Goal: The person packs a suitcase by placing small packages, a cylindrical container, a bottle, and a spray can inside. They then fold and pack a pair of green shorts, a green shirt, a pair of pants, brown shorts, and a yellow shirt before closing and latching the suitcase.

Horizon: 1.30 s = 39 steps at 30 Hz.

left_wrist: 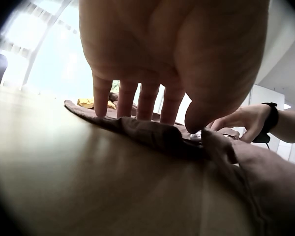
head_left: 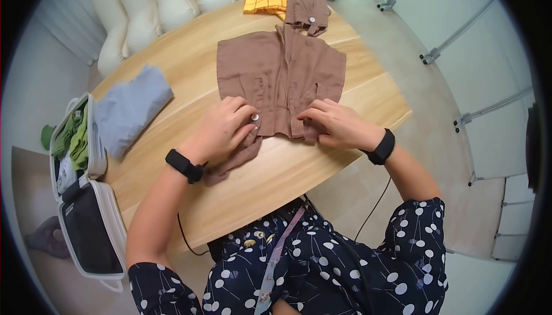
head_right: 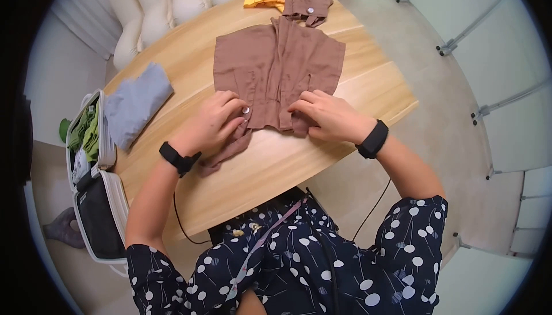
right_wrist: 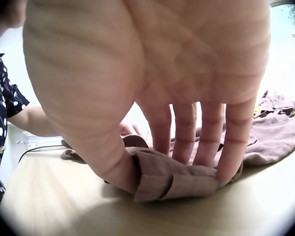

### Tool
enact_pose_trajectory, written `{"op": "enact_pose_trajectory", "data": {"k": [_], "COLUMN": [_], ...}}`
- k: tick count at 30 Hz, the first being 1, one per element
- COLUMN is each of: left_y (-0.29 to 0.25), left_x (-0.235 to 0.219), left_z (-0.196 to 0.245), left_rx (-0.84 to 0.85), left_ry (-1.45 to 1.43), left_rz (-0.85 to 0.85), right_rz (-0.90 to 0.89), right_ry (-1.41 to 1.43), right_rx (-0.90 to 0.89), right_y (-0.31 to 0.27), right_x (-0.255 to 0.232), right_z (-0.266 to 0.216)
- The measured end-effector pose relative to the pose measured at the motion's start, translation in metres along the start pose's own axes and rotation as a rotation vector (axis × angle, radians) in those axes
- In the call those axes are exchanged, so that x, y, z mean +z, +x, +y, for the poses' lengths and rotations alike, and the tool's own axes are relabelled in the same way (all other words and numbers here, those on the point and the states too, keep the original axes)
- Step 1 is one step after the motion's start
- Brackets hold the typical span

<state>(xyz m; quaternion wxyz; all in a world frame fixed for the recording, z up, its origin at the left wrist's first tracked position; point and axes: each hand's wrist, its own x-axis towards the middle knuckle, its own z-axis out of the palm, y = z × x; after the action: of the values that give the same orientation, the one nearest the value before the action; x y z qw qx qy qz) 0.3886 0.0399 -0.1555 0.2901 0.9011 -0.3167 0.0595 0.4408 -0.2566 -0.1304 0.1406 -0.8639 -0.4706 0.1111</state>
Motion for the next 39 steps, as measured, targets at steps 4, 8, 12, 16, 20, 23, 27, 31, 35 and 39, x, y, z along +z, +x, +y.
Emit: {"op": "enact_pose_trajectory", "data": {"k": [4, 8, 12, 16, 20, 23, 27, 31, 35, 39], "left_y": [-0.031, -0.064, -0.090, -0.106, -0.109, -0.109, -0.120, -0.123, -0.127, -0.129], "left_x": [-0.011, -0.027, -0.033, -0.036, -0.035, -0.036, -0.033, -0.028, -0.029, -0.031], "left_z": [0.002, 0.022, 0.030, 0.033, 0.038, 0.038, 0.025, 0.019, 0.013, 0.009], "left_rx": [-0.047, -0.107, -0.204, -0.288, -0.365, -0.407, -0.421, -0.410, -0.389, -0.370], "left_ry": [0.067, 0.118, 0.189, 0.243, 0.270, 0.259, 0.171, 0.093, 0.066, 0.054], "left_rz": [-0.053, -0.099, -0.095, -0.099, -0.116, -0.114, -0.103, -0.070, -0.061, -0.054], "right_rz": [0.052, -0.039, -0.027, 0.132, 0.517, 0.575, 0.370, 0.696, 1.022, 1.047], "right_ry": [0.020, 0.098, 0.350, 0.293, -0.185, -0.432, -0.442, -0.192, 0.010, 0.323], "right_rx": [-0.056, -0.096, -0.248, 0.007, 0.153, 0.323, 0.583, 0.402, 0.273, 0.100], "right_y": [-0.011, -0.014, 0.002, 0.057, 0.130, 0.162, 0.187, 0.171, 0.159, 0.150], "right_x": [0.013, 0.012, 0.012, -0.017, -0.028, -0.034, -0.037, -0.063, -0.142, -0.219], "right_z": [-0.003, -0.024, -0.023, 0.041, 0.155, 0.203, 0.231, 0.220, 0.168, 0.150]}}
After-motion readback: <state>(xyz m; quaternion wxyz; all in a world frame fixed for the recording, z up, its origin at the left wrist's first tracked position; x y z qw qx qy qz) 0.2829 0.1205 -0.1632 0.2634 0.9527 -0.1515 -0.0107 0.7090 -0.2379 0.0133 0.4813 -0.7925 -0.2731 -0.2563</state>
